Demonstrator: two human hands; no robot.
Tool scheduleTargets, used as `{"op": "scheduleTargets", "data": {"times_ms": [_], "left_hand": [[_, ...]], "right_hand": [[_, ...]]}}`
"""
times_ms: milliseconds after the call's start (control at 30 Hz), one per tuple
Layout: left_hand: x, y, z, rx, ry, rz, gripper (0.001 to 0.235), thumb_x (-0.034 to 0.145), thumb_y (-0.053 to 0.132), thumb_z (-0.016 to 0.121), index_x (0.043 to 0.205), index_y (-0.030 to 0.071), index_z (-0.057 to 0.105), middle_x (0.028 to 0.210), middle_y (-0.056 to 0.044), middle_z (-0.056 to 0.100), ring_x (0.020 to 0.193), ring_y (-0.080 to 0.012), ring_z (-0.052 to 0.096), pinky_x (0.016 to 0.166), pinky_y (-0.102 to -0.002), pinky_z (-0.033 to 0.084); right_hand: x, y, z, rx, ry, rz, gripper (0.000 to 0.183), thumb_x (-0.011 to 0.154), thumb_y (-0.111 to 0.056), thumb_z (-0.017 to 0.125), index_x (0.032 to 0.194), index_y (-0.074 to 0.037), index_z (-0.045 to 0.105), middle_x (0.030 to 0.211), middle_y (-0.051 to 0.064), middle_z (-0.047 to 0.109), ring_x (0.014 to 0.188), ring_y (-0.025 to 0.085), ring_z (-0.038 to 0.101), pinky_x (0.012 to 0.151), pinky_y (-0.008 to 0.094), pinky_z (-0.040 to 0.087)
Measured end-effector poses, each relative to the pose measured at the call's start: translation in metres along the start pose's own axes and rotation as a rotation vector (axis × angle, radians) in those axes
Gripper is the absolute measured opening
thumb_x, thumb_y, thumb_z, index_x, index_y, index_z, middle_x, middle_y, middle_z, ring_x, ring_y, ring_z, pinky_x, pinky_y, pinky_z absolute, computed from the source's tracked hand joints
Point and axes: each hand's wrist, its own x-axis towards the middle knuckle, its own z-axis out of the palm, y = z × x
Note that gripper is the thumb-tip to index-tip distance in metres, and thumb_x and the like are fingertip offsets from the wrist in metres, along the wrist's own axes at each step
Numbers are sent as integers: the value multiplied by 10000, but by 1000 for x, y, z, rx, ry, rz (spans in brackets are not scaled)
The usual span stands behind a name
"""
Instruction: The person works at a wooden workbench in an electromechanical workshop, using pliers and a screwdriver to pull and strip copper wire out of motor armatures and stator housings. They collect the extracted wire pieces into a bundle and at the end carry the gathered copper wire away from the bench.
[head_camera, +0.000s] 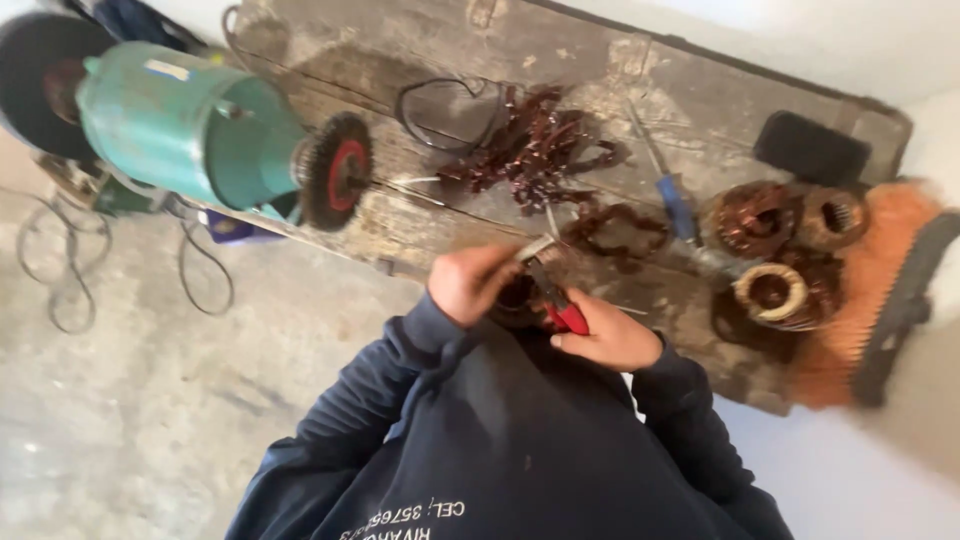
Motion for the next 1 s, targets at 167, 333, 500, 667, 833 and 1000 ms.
{"op": "scheduleTargets", "data": {"times_ms": [167,333,500,667,833,1000], "left_hand": [[10,-19,24,-191,145,-261,212,1026,179,654,1169,40,726,903,-93,772,833,-189,752,759,-327,594],[11,-28,41,-256,221,-408,249,1046,174,591,1226,33,689,946,-72,783,877,-170,741,801,-318,586],[33,2,50,359,239,-215,468,938,221,675,1368,42,629,1084,-172,719,996,-388,683,849,-449,549],[29,33,75,215,176,-199,409,959,293,692,1317,100,647,1129,-146,728,1024,-351,709,873,-431,565],[20,20,92,88,85,-280,424,911,333,732,1250,83,682,1044,-146,737,945,-319,724,800,-411,565],[21,-5,97,-377,-89,-515,379,971,360,700,1167,38,734,886,-72,747,817,-122,669,740,-316,551]], "right_hand": [[-19,38,-56,-170,-100,54,735,869,-304,719,1466,-23,397,1180,88,712,1055,242,691,905,357,519],[-14,65,-86,-158,-110,19,615,885,-294,720,1389,-12,506,1108,105,712,1000,228,688,887,352,524],[2,59,-97,-60,-145,118,645,873,-269,718,1434,-40,498,975,107,693,888,190,656,861,325,531],[8,51,-103,-67,-232,-49,623,883,-248,715,1423,-25,498,1103,91,706,978,188,671,911,323,518],[4,53,-99,-33,-227,-192,683,888,-240,717,1462,-1,435,1182,116,679,1056,218,653,958,335,492],[-4,71,-84,-440,-215,33,530,894,-341,754,1257,-14,549,1070,191,629,993,363,635,877,416,516]]}}
